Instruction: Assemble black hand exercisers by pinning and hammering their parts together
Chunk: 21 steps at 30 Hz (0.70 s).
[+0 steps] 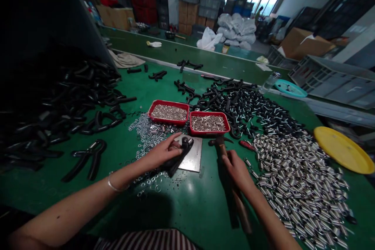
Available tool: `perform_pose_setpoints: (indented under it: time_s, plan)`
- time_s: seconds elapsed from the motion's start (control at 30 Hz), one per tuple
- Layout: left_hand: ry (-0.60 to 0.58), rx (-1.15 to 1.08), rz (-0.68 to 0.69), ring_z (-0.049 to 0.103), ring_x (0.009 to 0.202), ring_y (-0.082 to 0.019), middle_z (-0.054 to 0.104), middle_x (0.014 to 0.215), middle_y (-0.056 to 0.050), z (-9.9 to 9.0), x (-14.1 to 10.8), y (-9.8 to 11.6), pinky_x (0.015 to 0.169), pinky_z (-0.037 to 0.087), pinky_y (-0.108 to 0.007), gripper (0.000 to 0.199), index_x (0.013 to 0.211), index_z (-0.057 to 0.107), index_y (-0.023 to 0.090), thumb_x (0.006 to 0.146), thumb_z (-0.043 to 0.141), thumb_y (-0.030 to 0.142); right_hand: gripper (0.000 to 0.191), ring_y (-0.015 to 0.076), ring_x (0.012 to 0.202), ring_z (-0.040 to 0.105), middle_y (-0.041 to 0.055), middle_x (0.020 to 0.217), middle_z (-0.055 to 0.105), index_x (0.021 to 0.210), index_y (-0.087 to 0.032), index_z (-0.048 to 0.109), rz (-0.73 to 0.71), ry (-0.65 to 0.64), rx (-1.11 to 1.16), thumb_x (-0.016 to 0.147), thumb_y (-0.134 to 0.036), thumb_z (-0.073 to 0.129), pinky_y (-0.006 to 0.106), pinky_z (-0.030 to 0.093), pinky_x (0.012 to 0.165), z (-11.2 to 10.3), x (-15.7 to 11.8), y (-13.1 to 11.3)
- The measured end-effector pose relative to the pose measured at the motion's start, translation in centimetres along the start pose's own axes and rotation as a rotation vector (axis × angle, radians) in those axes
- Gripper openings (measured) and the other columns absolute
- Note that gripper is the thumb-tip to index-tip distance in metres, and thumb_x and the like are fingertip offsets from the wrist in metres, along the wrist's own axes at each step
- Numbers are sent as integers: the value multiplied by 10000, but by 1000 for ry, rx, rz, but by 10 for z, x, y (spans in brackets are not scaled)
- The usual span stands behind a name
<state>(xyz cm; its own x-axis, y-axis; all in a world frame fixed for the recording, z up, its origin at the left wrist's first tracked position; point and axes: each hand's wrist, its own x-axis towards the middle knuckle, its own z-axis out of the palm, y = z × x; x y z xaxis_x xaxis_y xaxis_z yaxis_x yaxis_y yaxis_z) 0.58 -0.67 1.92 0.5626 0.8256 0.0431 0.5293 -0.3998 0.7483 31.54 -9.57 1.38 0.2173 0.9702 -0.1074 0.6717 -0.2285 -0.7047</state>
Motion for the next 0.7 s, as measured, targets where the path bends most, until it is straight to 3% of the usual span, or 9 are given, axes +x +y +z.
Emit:
perform_pose_setpoints:
  time_s: [0.1,0.17,0.23,0.37,0.47,0.57,0.7]
  plan:
    - [82,51,-89,570,1110,-292,599,1211,-143,-3,3,-17,972,458,-456,661,1410,414,174,811,649,327,202,308,952,587,128,932,623,893,-204,646,-128,105,-296,860,-383,558,469,472,884,-13,5,24]
    - [130,177,-79,515,1164,-308,571,1225,-142,2,-1,-20,1027,409,-498,521,1303,514,167,824,639,328,241,309,995,577,140,980,620,958,-191,667,-189,98,-390,901,-361,506,483,449,941,-14,6,28]
    - [150,250,-22,486,1180,-300,556,1234,-132,8,-8,-14,1045,386,-496,403,1240,556,173,883,584,358,265,281,970,598,126,989,625,1008,-191,669,-202,36,-353,935,-344,466,451,469,933,-7,4,23]
    - [73,352,108,472,1169,-303,559,1233,-116,20,-10,11,1022,374,-481,406,1251,561,204,883,609,367,256,255,997,630,103,1046,655,1012,-215,677,-227,16,-171,951,-343,464,417,487,934,21,2,-3]
    - [-1,413,142,490,1108,-317,599,1144,-118,26,3,22,965,386,-490,341,1190,603,204,876,613,337,230,227,840,664,69,911,692,960,-221,685,-124,-55,88,919,-380,525,355,556,747,43,6,-19]
    - [19,459,112,496,1057,-333,607,1070,-130,34,17,21,930,397,-502,307,1080,632,178,823,663,343,250,150,526,597,13,723,656,909,-208,652,138,-260,454,852,-447,607,240,475,417,61,12,-26]
    - [103,408,82,505,1007,-302,596,988,-113,44,19,13,917,426,-464,177,955,614,168,817,640,276,380,115,470,590,35,762,669,827,-176,587,237,-384,650,817,-553,631,216,461,360,70,10,-33]
